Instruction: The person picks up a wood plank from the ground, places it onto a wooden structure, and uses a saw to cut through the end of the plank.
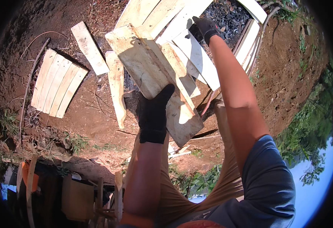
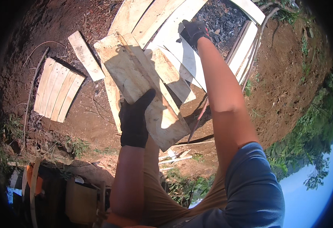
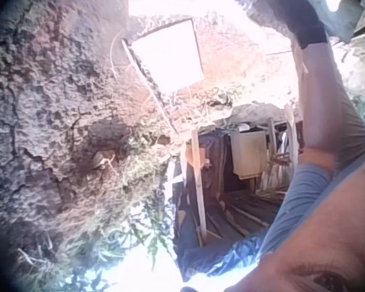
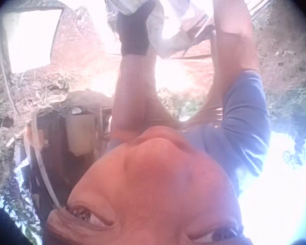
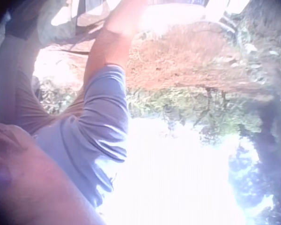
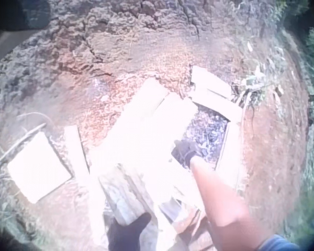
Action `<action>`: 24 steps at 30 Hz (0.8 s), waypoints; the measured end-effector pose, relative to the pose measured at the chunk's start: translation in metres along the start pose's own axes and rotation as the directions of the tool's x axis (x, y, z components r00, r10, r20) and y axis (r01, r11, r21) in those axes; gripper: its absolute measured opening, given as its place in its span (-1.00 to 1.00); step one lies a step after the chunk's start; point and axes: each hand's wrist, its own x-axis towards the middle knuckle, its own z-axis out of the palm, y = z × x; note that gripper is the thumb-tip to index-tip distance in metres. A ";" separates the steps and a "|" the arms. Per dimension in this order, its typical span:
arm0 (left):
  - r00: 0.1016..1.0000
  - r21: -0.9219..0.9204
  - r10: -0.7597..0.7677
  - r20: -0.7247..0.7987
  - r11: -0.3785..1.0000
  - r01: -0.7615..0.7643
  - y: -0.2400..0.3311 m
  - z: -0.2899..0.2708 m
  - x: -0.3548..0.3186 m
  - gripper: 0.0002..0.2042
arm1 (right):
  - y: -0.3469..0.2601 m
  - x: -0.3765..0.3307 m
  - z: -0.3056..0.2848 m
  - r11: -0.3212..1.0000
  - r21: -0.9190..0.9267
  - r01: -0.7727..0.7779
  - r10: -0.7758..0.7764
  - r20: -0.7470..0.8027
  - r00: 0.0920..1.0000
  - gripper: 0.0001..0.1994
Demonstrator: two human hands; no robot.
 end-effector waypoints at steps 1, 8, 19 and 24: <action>1.000 -0.024 0.020 0.002 1.000 -0.020 -0.003 -0.011 0.003 -0.30 | -0.027 0.003 0.012 0.998 0.042 -0.047 0.046 0.018 0.999 -0.61; 0.998 0.040 0.006 0.060 0.999 -0.008 0.002 -0.029 0.006 -0.28 | -0.064 0.025 0.046 0.595 0.591 -0.545 0.460 0.305 0.833 -0.57; 0.999 0.302 0.031 -0.041 0.953 -0.017 0.000 -0.043 0.015 -0.26 | -0.060 -0.016 0.018 0.836 0.497 -0.234 0.337 -0.128 0.933 -0.36; 0.999 0.119 0.034 0.038 0.992 -0.038 -0.025 -0.028 0.021 -0.28 | -0.014 -0.012 -0.043 0.549 0.832 0.084 0.409 -0.354 0.841 -0.61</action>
